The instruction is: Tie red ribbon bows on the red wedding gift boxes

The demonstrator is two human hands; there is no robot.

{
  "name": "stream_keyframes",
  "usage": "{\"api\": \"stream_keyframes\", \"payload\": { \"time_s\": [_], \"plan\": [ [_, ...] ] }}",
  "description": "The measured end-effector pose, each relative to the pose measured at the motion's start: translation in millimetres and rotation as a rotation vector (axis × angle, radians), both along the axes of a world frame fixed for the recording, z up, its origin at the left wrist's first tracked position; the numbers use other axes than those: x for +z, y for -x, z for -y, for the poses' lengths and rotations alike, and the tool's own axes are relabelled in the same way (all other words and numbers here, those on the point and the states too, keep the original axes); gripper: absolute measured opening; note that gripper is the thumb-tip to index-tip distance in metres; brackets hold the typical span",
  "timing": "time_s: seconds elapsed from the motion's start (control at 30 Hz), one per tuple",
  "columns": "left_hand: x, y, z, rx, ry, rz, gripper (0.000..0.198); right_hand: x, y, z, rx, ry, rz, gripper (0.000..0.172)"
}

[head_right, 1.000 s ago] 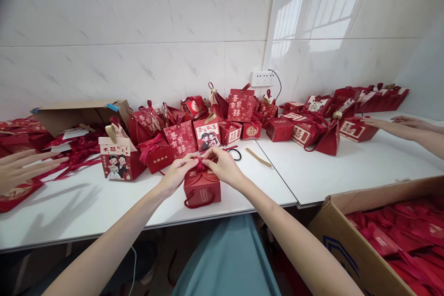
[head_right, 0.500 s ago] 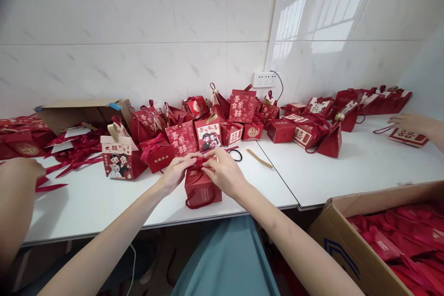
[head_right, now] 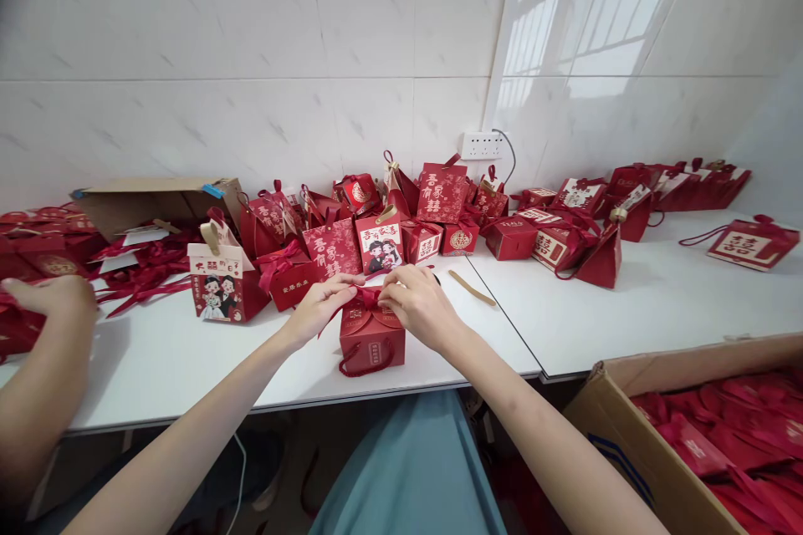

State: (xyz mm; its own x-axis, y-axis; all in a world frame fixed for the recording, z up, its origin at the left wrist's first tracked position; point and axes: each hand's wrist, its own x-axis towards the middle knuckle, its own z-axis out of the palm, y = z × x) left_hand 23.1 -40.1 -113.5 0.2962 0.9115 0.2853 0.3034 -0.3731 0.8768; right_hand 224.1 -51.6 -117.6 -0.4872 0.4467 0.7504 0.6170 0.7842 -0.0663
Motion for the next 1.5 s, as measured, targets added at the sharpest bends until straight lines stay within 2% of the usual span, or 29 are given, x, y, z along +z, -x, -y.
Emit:
{"api": "stream_keyframes", "payload": {
  "time_s": [0.27, 0.5, 0.63, 0.8, 0.93, 1.0, 1.1, 1.23, 1.33, 1.5],
  "plan": [
    [-0.3, 12, 7, 0.100, -0.124, -0.118, 0.025, 0.0, -17, -1, -0.008, -0.011, 0.014, 0.018],
    [6.1, 6, 30, 0.230, -0.247, -0.300, 0.016, -8.8, -24, 4, -0.017, -0.075, 0.054, 0.020],
    [10.3, -1, 42, 0.224, -0.232, -0.379, 0.018, -9.9, -24, 4, -0.023, -0.033, 0.081, 0.020],
    [4.0, -4, 44, 0.292, -0.251, -0.418, 0.017, -10.0, -25, 5, -0.030, 0.034, 0.095, 0.017],
    [-2.3, -3, 43, 0.316, -0.317, -0.429, 0.017, -4.9, -20, 14, -0.068, 0.252, -0.088, 0.011],
    [-3.8, -3, 43, 0.298, -0.330, -0.417, 0.017, -0.5, -14, 21, -0.127, 0.434, -0.178, 0.020],
    [-5.2, -4, 42, 0.249, -0.314, -0.375, 0.016, 6.0, -1, 29, -0.205, 0.664, -0.187, 0.041],
    [-6.3, -4, 40, 0.212, -0.268, -0.291, 0.016, 10.2, 12, 33, -0.242, 0.766, -0.215, 0.040],
    [-6.4, -2, 38, 0.209, -0.209, -0.247, 0.016, 10.3, 16, 28, -0.209, 0.825, -0.277, 0.034],
    [-8.7, 4, 31, 0.137, -0.123, -0.114, 0.011, 9.7, 11, 17, -0.021, 1.086, -0.460, 0.033]
  ]
}}
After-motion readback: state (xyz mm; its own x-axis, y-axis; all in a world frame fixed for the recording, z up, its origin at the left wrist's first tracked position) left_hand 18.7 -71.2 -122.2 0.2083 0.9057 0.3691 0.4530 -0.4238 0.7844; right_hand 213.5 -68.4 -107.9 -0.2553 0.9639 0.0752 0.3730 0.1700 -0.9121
